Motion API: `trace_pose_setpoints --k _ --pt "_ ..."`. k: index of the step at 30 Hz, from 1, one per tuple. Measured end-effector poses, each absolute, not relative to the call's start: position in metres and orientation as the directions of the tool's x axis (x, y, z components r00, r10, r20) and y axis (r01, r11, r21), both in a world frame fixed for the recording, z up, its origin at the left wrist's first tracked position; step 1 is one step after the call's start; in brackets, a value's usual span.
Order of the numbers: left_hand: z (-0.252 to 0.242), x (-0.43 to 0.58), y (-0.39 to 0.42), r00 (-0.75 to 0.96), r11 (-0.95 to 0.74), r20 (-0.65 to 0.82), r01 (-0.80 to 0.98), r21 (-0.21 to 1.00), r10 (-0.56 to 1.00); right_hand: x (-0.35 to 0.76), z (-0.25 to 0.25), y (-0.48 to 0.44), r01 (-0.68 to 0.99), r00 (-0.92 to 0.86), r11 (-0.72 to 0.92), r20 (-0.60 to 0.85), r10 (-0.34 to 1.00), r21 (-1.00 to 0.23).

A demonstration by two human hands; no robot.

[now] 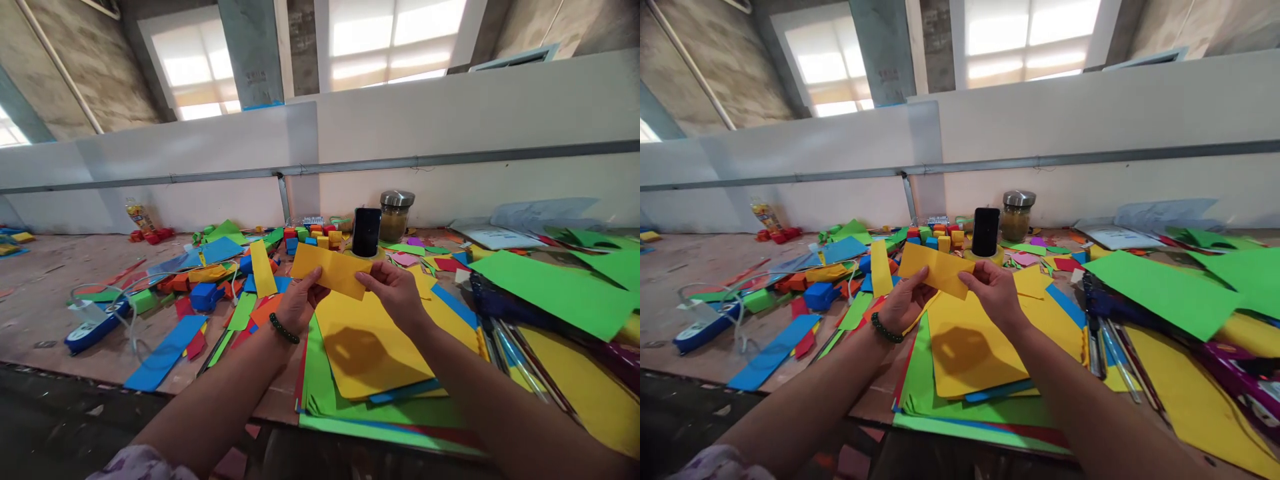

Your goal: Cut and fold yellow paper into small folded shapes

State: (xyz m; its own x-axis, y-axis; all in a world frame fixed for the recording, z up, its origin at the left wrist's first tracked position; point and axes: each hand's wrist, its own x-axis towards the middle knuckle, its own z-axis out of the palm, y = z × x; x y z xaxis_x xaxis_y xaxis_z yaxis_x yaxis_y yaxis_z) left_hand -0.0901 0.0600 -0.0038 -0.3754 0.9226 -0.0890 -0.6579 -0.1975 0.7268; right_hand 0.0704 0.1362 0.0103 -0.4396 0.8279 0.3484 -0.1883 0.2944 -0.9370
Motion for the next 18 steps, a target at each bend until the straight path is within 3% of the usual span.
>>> trace_pose_setpoints --k 8,18 --pt "-0.0074 -0.0936 0.0603 -0.369 -0.201 -0.081 -0.663 0.721 0.926 0.0700 0.0150 0.1329 -0.178 -0.334 0.301 0.345 0.877 -0.937" --pt "-0.0076 -0.0934 0.0594 -0.380 -0.184 -0.106 -0.651 0.737 0.919 0.0721 0.0148 0.1343 -0.173 -0.326 0.313 0.354 0.876 -0.934"
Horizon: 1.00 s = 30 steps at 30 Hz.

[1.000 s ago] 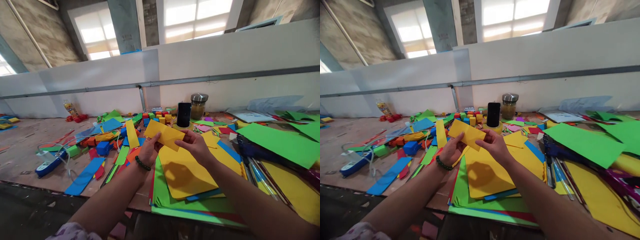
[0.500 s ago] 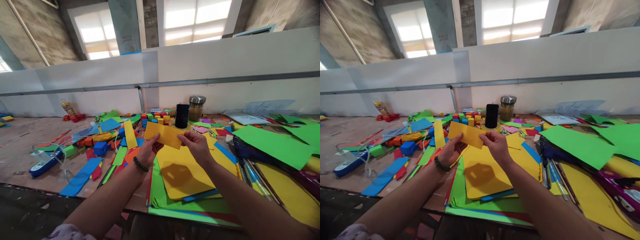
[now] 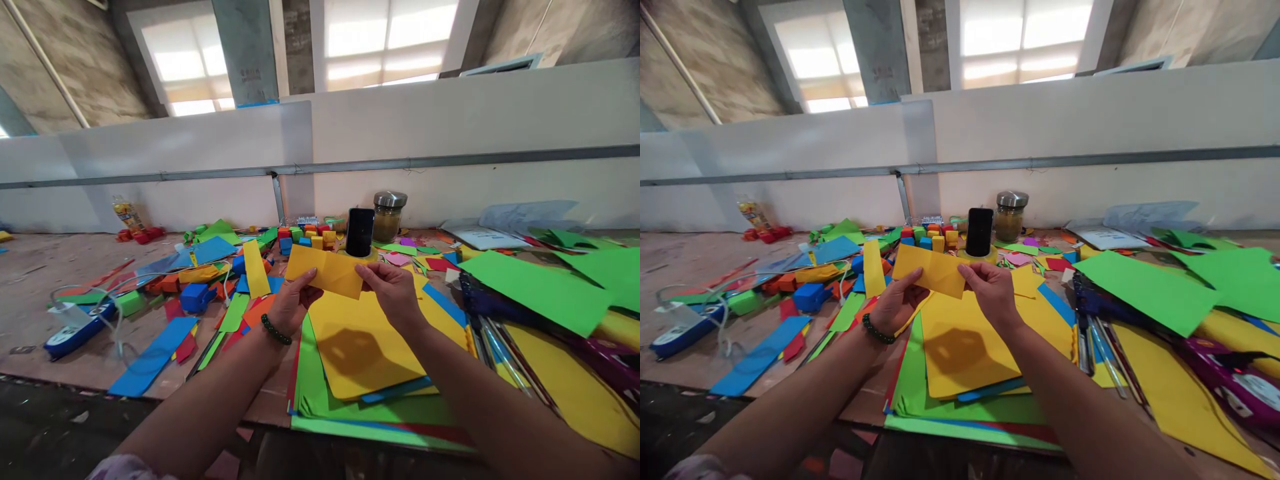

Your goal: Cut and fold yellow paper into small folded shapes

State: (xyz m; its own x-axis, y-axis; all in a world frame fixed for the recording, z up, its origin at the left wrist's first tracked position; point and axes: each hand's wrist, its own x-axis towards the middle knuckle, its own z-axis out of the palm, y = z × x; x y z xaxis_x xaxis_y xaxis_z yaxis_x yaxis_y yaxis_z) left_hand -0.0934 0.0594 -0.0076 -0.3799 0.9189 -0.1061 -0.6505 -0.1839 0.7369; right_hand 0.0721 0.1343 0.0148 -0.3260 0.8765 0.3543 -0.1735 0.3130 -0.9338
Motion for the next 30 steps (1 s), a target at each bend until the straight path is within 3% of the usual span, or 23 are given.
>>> trace_pose_setpoints --k 7,10,13,16,19,22,25,27,30 --pt "-0.004 -0.094 0.058 -0.386 -0.163 -0.133 -0.644 0.748 0.913 0.073 0.013 0.137 -0.129 -0.313 0.346 0.369 0.875 -0.929" --pt "-0.003 -0.098 0.060 -0.434 -0.107 -0.101 -0.429 0.897 0.896 0.074 0.013 0.143 -0.086 -0.301 0.353 0.362 0.882 -0.932" --pt "-0.005 -0.107 0.062 -0.435 0.023 -0.041 -0.046 0.999 0.899 0.079 0.014 0.153 0.221 -0.364 0.360 0.265 0.893 -0.907" --pt "-0.010 -0.115 0.064 -0.384 0.128 -0.062 0.149 0.981 0.921 0.087 0.012 0.168 0.535 -0.483 0.332 0.042 0.875 -0.777" --pt "-0.016 -0.118 0.062 -0.370 0.167 -0.031 0.343 0.925 0.929 0.095 0.007 0.181 0.698 -0.509 0.334 -0.111 0.853 -0.633" --pt "-0.019 -0.110 0.060 -0.336 0.127 0.063 0.514 0.849 0.940 0.098 0.002 0.185 0.809 -0.467 0.369 -0.120 0.876 -0.456" --pt "-0.023 -0.098 0.059 -0.009 -0.106 0.174 0.761 0.640 0.985 0.093 0.001 0.179 0.809 -0.527 0.452 -0.122 0.841 -0.374" --pt "-0.025 -0.092 0.059 0.279 -0.310 0.137 0.816 0.489 0.950 0.090 0.000 0.175 0.754 -0.641 0.547 -0.222 0.735 -0.364" --pt "-0.023 -0.094 0.058 0.427 -0.403 0.043 0.810 0.426 0.903 0.091 -0.002 0.177 0.687 -0.726 0.630 -0.361 0.585 -0.361"
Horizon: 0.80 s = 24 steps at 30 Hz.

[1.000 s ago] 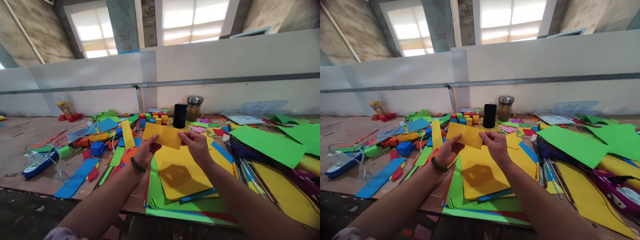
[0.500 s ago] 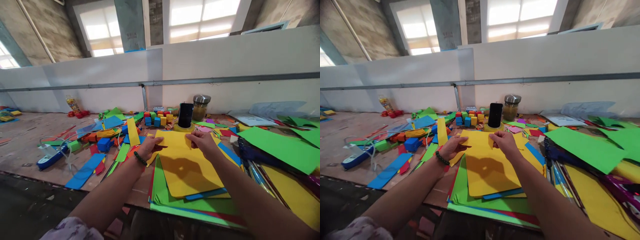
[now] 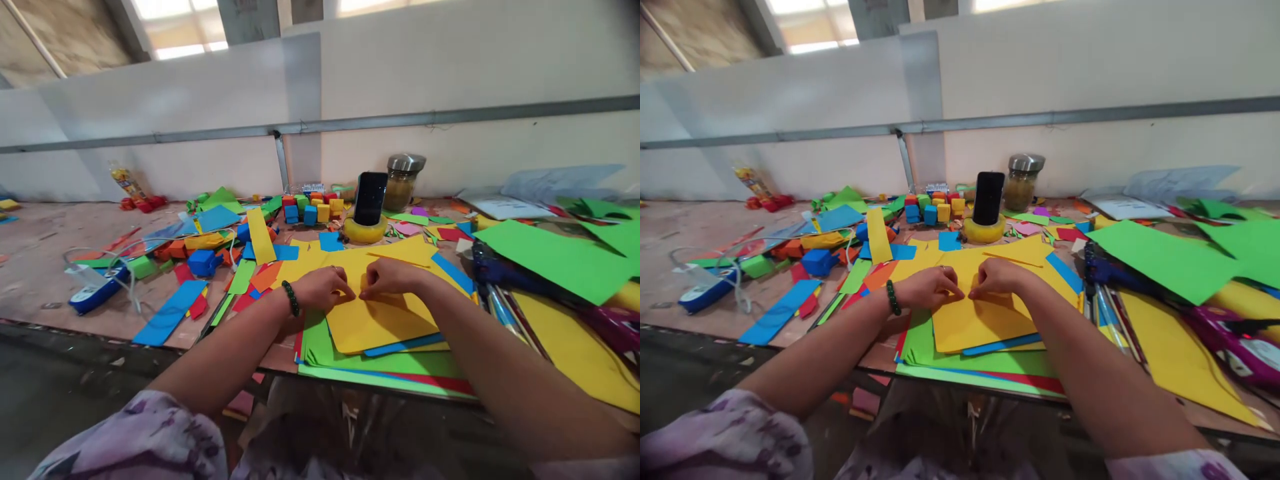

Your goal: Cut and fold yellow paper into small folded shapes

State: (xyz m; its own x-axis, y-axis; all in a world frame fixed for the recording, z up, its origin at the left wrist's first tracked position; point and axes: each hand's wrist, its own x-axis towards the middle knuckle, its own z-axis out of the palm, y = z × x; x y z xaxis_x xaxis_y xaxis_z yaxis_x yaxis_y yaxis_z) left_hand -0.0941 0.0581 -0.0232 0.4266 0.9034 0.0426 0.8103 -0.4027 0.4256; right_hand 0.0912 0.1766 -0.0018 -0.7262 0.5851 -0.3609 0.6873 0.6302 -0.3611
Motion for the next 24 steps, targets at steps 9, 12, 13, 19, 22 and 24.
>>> trace_pose_setpoints --k 9,12,13,19,22,24 --pt "-0.023 -0.124 0.066 0.177 -0.172 0.019 0.912 0.373 0.984 0.087 -0.007 0.179 0.539 -0.827 0.756 -0.059 0.560 -0.372" --pt "-0.030 -0.122 0.070 0.159 -0.141 -0.008 0.896 0.421 0.987 0.079 -0.014 0.170 0.421 -0.884 0.836 0.048 0.466 -0.352" --pt "-0.031 -0.121 0.071 0.150 -0.121 -0.025 0.874 0.470 0.988 0.077 -0.016 0.169 0.404 -0.889 0.848 0.071 0.452 -0.343" --pt "-0.023 -0.123 0.069 0.096 -0.033 -0.053 0.724 0.689 0.994 0.080 -0.001 0.167 0.339 -0.892 0.894 0.200 0.404 -0.294" --pt "-0.019 -0.126 0.068 0.063 -0.026 -0.020 0.643 0.766 0.998 0.084 0.020 0.157 0.233 -0.904 0.950 0.314 0.291 -0.210" --pt "-0.019 -0.127 0.068 0.068 -0.036 -0.005 0.590 0.807 0.998 0.091 0.030 0.145 0.112 -0.902 0.988 0.406 0.147 -0.111"
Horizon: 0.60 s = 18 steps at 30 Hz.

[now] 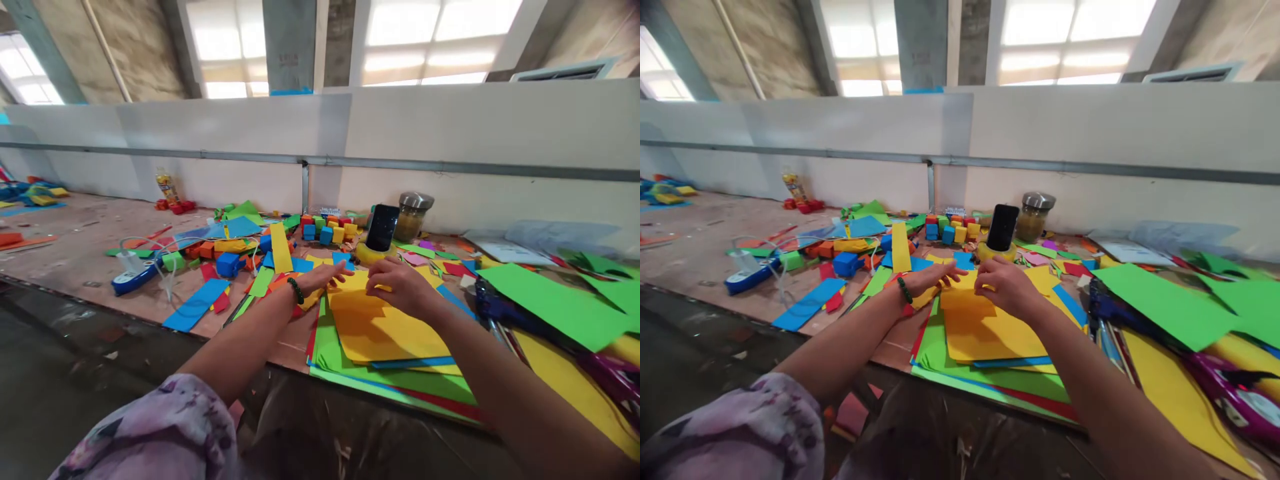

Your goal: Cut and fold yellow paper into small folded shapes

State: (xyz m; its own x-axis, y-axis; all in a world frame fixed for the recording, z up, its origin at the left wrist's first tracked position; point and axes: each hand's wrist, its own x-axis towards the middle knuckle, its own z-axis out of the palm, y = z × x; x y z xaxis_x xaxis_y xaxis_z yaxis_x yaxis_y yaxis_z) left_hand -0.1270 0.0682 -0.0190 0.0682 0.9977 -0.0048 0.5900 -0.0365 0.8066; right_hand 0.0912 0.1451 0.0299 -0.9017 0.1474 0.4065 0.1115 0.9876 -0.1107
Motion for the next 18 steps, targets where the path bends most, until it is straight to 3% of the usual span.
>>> trace_pose_setpoints --k 2,4,9,12,15,18 --pt "-0.022 -0.124 0.070 0.083 -0.042 -0.006 0.564 0.825 0.997 0.103 0.032 0.134 0.009 -0.887 0.999 0.461 0.024 -0.034" --pt "-0.027 -0.118 0.071 0.102 -0.032 -0.033 0.571 0.820 0.994 0.120 0.023 0.126 -0.010 -0.881 1.000 0.472 -0.011 0.005" --pt "-0.035 -0.097 0.068 0.184 -0.005 -0.133 0.603 0.797 0.974 0.166 -0.022 0.121 0.178 -0.898 0.972 0.429 0.097 0.155" --pt "-0.031 -0.091 0.063 0.184 -0.036 -0.110 0.646 0.762 0.977 0.179 -0.035 0.117 0.202 -0.915 0.961 0.386 0.117 0.189" --pt "-0.021 -0.092 0.057 0.245 -0.153 -0.055 0.751 0.642 0.968 0.181 -0.034 0.113 0.184 -0.928 0.974 0.350 0.128 0.132" --pt "-0.014 -0.093 0.049 0.418 -0.405 0.050 0.834 0.375 0.907 0.184 -0.033 0.112 0.228 -0.901 0.972 0.366 0.233 -0.058"
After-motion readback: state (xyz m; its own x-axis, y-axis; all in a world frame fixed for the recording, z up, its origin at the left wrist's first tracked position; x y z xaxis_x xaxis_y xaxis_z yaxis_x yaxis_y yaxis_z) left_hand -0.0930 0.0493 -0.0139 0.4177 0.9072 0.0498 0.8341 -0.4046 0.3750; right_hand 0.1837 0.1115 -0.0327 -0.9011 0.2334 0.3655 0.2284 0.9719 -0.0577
